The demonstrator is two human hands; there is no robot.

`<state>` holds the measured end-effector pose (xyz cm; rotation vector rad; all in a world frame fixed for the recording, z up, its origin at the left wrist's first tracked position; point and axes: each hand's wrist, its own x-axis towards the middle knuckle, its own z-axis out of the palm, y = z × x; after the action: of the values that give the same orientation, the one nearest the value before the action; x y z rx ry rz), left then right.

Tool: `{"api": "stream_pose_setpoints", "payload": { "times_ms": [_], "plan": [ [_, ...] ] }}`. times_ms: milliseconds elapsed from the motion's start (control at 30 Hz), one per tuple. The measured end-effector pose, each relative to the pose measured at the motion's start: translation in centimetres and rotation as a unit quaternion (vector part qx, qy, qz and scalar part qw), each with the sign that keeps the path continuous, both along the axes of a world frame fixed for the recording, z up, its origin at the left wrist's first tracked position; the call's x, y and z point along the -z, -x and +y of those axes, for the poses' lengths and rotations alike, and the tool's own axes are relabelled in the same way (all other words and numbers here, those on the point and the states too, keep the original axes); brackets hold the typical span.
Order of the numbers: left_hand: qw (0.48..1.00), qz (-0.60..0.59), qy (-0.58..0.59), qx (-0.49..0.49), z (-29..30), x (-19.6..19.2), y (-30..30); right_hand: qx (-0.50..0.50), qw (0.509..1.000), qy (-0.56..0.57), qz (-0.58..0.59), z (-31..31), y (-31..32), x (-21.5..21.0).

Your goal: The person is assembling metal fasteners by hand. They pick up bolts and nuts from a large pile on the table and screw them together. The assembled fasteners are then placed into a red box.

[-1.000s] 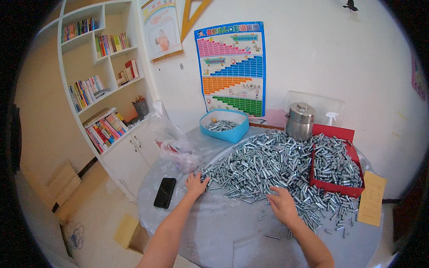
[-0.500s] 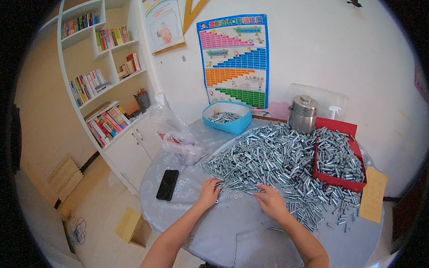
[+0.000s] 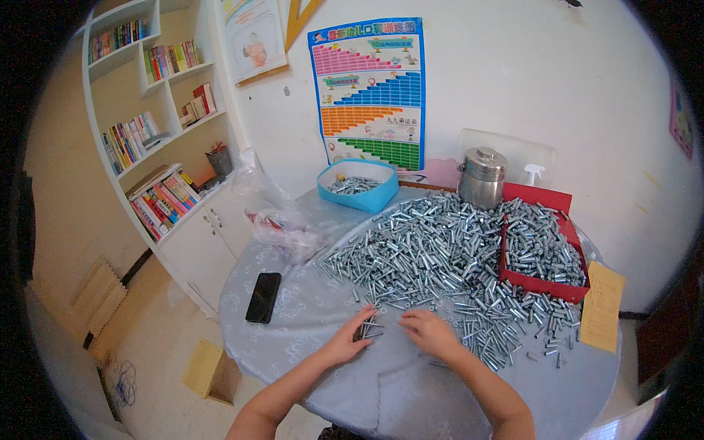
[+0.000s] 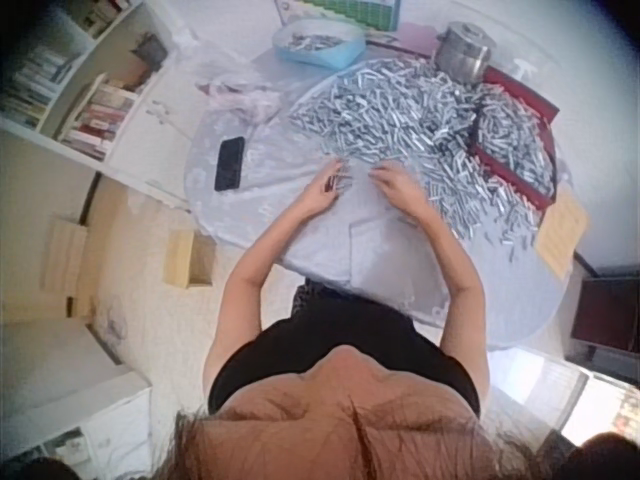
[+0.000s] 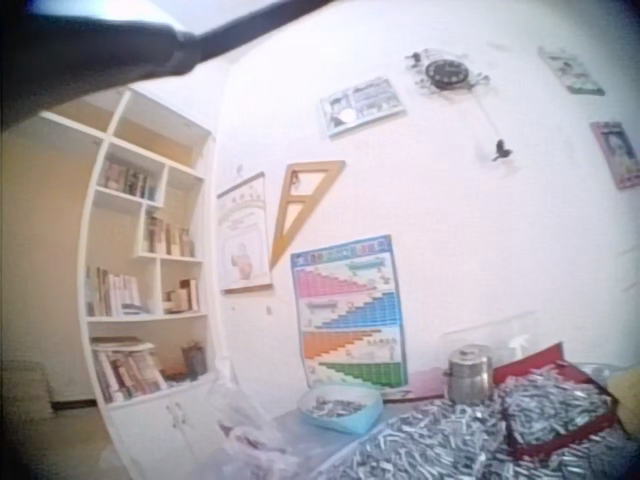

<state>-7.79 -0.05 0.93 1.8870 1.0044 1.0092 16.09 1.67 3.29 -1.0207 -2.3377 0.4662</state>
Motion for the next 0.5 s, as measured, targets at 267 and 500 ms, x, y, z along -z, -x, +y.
{"api": "stream_pose_setpoints", "payload": {
  "times_ms": [267,500],
  "plan": [
    [0.978,-0.11,0.083,-0.157,0.9,2.6,5.0,-0.028,0.999,0.02,-0.009,1.0,4.0,0.9],
    [0.982,0.037,0.016,-0.186,0.0,2.1,5.1,-0.053,0.998,-0.002,-0.043,0.6,4.9,2.2]
  ]
}}
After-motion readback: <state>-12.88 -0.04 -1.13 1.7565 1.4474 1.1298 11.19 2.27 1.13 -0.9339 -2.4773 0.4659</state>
